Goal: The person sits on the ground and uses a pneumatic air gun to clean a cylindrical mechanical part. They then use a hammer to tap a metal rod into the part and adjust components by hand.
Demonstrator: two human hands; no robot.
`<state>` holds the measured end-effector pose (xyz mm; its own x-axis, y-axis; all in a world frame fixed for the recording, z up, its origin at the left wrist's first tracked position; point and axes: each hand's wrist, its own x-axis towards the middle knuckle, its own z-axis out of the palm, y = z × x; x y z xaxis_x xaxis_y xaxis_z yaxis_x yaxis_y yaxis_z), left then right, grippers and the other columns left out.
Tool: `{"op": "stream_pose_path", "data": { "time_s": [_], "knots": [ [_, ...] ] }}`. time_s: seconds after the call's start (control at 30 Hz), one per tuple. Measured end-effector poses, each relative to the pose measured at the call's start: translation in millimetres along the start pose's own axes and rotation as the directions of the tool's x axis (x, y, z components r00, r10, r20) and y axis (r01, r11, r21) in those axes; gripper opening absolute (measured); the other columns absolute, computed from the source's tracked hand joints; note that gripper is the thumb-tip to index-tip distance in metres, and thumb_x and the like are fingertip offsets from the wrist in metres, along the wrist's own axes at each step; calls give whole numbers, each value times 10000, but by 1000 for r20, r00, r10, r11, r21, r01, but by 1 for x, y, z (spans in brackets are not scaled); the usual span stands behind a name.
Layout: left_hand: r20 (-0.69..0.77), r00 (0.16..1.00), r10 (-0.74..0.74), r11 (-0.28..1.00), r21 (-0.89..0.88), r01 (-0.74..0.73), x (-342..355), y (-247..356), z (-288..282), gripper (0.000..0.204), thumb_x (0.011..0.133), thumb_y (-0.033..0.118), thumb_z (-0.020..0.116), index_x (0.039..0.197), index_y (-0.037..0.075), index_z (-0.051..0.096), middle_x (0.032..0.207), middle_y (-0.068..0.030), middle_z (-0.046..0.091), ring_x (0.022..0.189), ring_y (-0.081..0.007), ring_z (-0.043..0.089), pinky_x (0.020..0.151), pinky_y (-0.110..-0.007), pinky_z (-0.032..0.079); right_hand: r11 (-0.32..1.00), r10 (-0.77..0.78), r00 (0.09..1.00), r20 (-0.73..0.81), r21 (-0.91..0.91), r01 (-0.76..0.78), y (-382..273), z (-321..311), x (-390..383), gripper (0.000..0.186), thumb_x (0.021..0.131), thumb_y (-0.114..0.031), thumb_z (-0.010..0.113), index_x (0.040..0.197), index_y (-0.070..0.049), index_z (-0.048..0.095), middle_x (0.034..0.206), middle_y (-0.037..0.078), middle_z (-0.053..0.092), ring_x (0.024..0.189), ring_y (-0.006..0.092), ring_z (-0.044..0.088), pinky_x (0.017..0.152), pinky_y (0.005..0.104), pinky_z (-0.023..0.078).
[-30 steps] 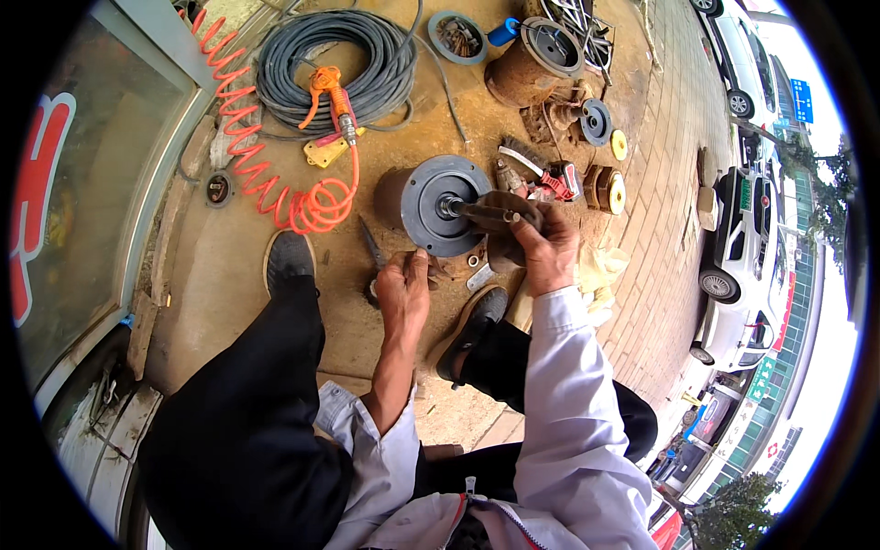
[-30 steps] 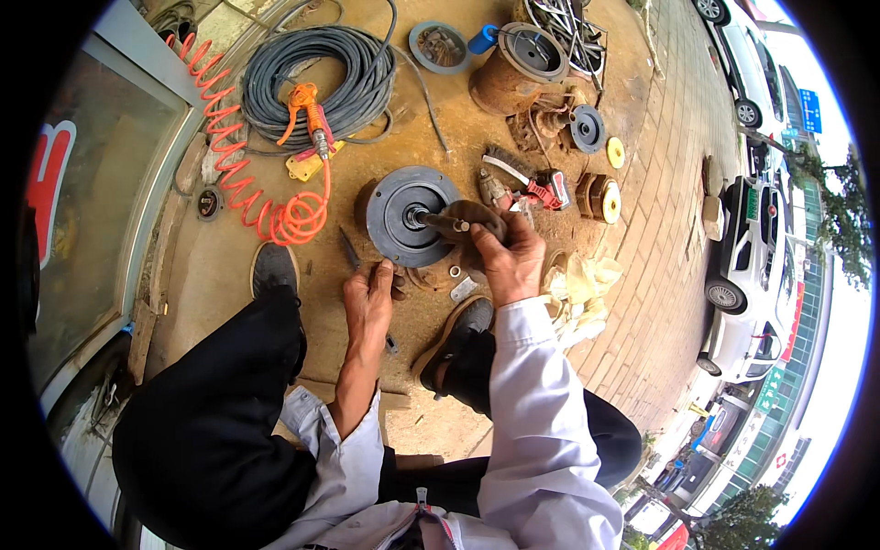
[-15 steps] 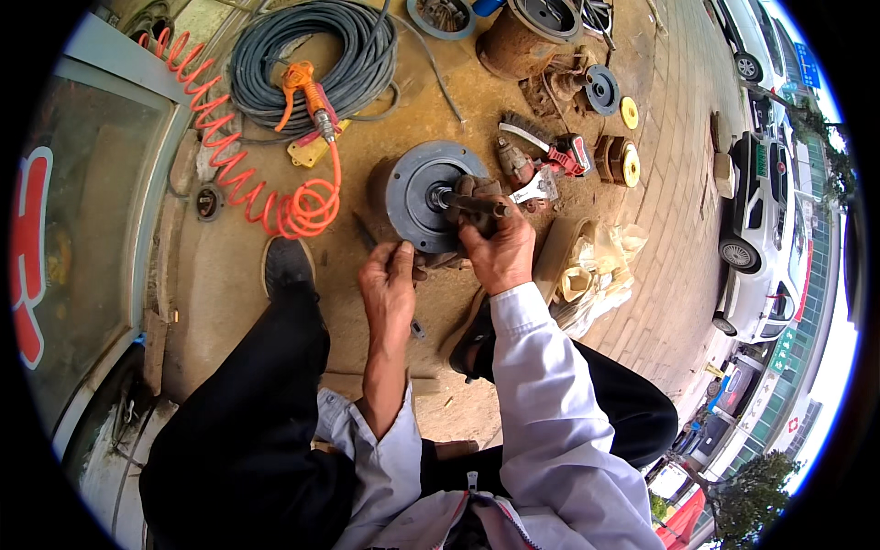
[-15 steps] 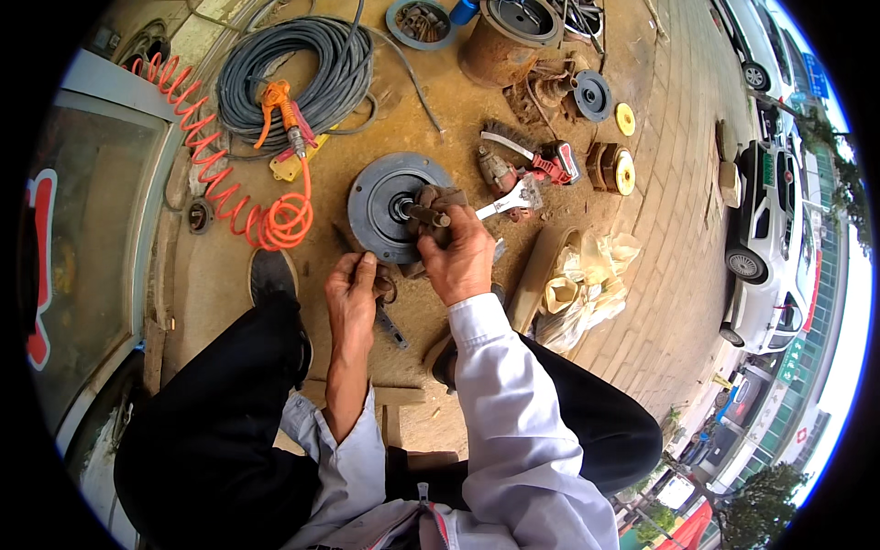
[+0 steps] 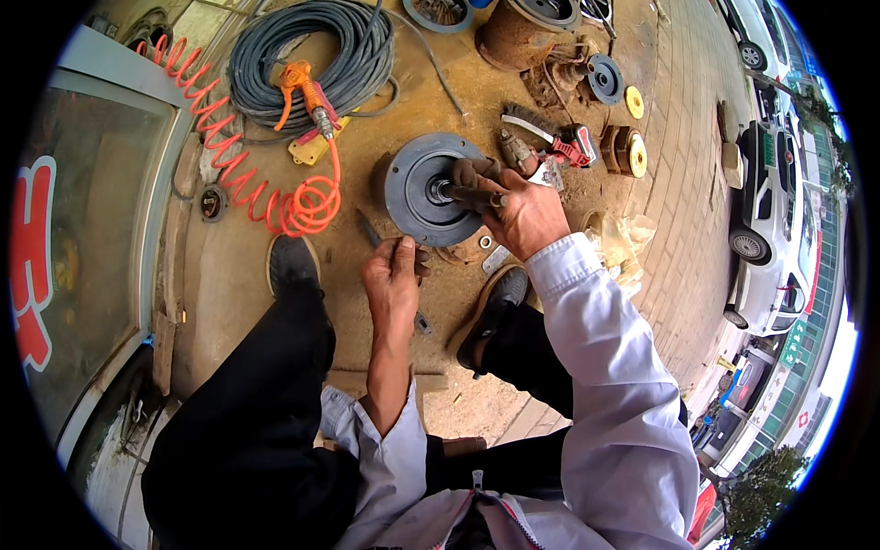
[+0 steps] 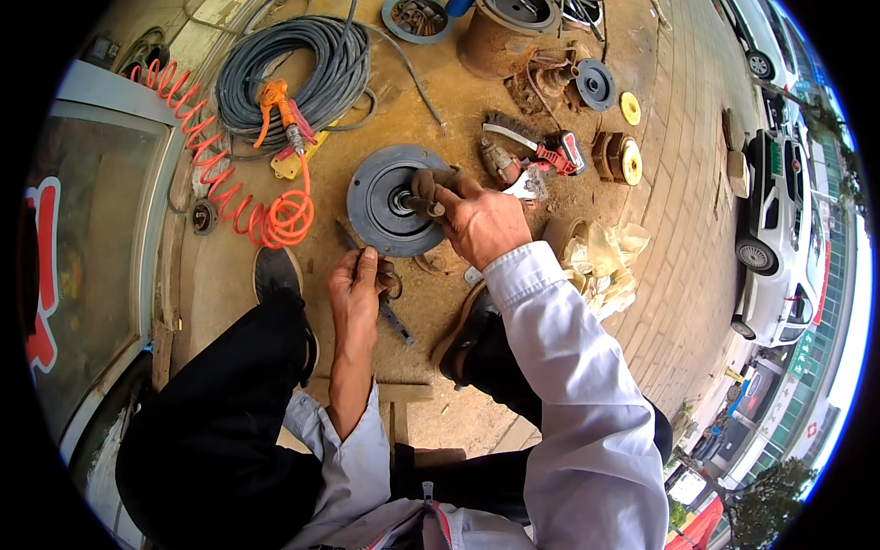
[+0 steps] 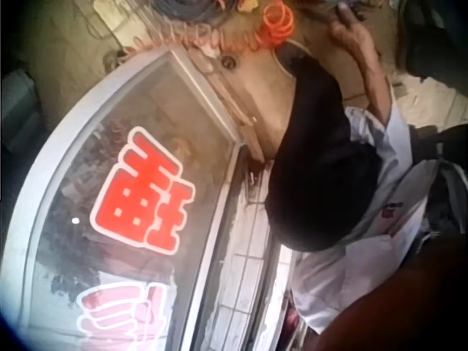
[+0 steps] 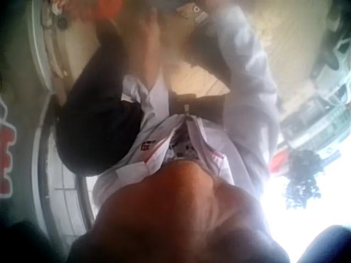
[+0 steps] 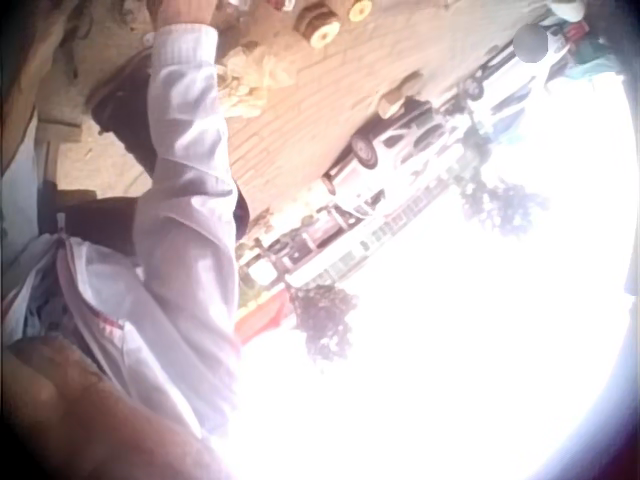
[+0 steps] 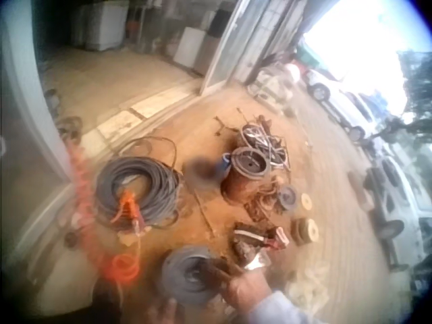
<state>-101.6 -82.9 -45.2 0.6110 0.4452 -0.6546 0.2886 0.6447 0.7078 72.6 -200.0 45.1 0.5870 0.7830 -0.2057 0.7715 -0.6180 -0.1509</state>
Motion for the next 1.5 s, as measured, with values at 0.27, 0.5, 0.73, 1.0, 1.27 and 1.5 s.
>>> {"op": "stream_pose_path", "data": {
  "time_s": [0.27, 0.5, 0.73, 1.0, 1.27, 1.5],
  "knots": [
    [4, 999, 48, 998, 50, -48, -1, 11, -1, 249, 1058, 187, 594, 929, -11, 672, 784, -45, 664, 693, -99, 591, 648, -285, 488, 746, 431, 902, -22, 571, -343, -87, 37, -22, 162, 787, -99, 714, 848, 4, 605, 708, 242, 637, 683, 373, 705, 641, 460, 527],
    [-93, 993, 67, 992, 112, -56, 2, 15, -9, 223, 996, 170, 685, 964, -50, 676, 757, -20, 644, 744, -85, 545, 688, -290, 468, -130, 313, 860, 403, 915, -381, -47, 31, -42, 268, 848, -15, 713, 1112, 16, 743, 957, 42, 758, 865, 132, 697, 806, 274, 552],
    [-313, 719, 621, 713, 608, -351, 76, 85, -22, 375, 924, 209, 718, 1124, -100, 644, 957, -194, 701, 888, -263, 671, 833, -387, 525, 846, 533, 845, 41, -4, -534, 13, -72, -97, 753, 753, -215, 848, 1421, -35, 550, 1163, 247, 685, 1025, 425, 695, 882, 468, 572],
    [97, 994, 45, 992, 116, -56, 151, 112, -46, 301, 1009, 236, 661, 1175, -15, 653, 817, -54, 595, 605, -155, 565, 505, -315, 443, 830, 262, 961, -90, 529, -177, -69, -173, -160, 507, 819, -48, 779, 1297, 19, 627, 1020, 204, 673, 916, 405, 699, 799, 430, 566],
    [361, 782, 508, 850, -65, -523, -27, 219, -41, 225, 1051, 187, 623, 1206, 33, 677, 813, -13, 632, 576, -69, 520, 524, -223, 412, 787, 261, 933, -248, 614, -57, -98, -156, -147, 535, 891, -229, 772, 1296, 67, 586, 1037, 238, 675, 918, 407, 691, 798, 444, 565],
    [629, 726, 279, 847, 196, -495, -205, 167, 2, 164, 1046, 131, 613, 1128, 3, 675, 840, -40, 647, 688, -103, 608, 637, -253, 507, 162, 559, 774, -297, 955, 250, -125, -140, -142, 875, 910, -346, 803, 1506, 111, 354, 1374, 288, 577, 1208, 312, 626, 948, 397, 550]
  ]
}}
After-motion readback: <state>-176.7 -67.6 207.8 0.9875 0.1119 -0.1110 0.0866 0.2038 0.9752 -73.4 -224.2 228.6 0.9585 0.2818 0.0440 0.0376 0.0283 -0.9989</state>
